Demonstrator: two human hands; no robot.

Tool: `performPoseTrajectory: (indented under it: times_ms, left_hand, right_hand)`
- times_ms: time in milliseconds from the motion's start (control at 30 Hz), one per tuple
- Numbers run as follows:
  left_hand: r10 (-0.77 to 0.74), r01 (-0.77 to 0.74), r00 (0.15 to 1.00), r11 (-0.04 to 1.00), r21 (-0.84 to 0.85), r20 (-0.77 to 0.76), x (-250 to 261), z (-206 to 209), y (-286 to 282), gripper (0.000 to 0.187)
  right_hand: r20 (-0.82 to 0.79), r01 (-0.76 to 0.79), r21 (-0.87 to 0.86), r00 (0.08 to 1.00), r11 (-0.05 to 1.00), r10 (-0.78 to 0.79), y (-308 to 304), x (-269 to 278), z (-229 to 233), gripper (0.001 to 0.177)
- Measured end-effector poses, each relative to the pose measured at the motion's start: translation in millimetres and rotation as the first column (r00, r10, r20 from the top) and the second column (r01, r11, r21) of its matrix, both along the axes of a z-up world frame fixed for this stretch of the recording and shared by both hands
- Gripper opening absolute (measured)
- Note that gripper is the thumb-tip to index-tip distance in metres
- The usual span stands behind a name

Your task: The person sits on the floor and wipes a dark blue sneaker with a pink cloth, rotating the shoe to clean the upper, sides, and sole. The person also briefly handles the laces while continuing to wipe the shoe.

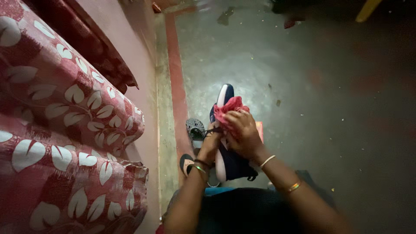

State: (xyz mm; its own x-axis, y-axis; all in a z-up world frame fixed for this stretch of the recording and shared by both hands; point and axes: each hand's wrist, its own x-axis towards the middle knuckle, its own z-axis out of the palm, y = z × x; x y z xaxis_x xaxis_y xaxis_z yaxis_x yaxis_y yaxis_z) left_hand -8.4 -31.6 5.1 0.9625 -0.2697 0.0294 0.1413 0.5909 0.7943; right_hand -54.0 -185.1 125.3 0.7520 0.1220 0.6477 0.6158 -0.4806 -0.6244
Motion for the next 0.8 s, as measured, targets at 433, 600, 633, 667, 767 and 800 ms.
performPoseTrajectory:
  times_ms: [433,600,633,667,767,800]
  left_hand:
    - [-0.073,0.088,0.996,0.887,0.454,-0.049,-29,53,0,0.091]
    - [0.100,-0.046,0.992,0.842,0.537,-0.072,-18,36,8,0.091]
    - [0.155,-0.076,0.984,0.810,0.582,-0.087,-14,30,12,0.093]
    - [0.125,-0.088,0.992,0.826,0.557,-0.029,-10,24,16,0.089]
    - [0.102,-0.145,0.989,0.835,0.531,0.109,-2,15,23,0.086]
    - [0.130,-0.179,0.983,0.809,0.559,0.127,-1,16,23,0.087]
  right_hand:
    - [-0.450,0.287,0.488,0.892,0.824,-0.044,-43,33,16,0.032]
    - [0.258,0.237,-0.133,0.946,0.962,-0.197,-27,30,8,0.033]
    - [0.268,0.216,-0.216,0.951,0.952,-0.155,-24,27,6,0.034]
    - [0.258,0.170,-0.238,0.960,0.956,-0.106,-20,22,3,0.033]
    - [0.241,0.048,-0.297,0.970,0.954,0.027,-13,9,1,0.030]
    - [0.244,0.020,-0.311,0.968,0.950,0.060,-13,8,1,0.031]
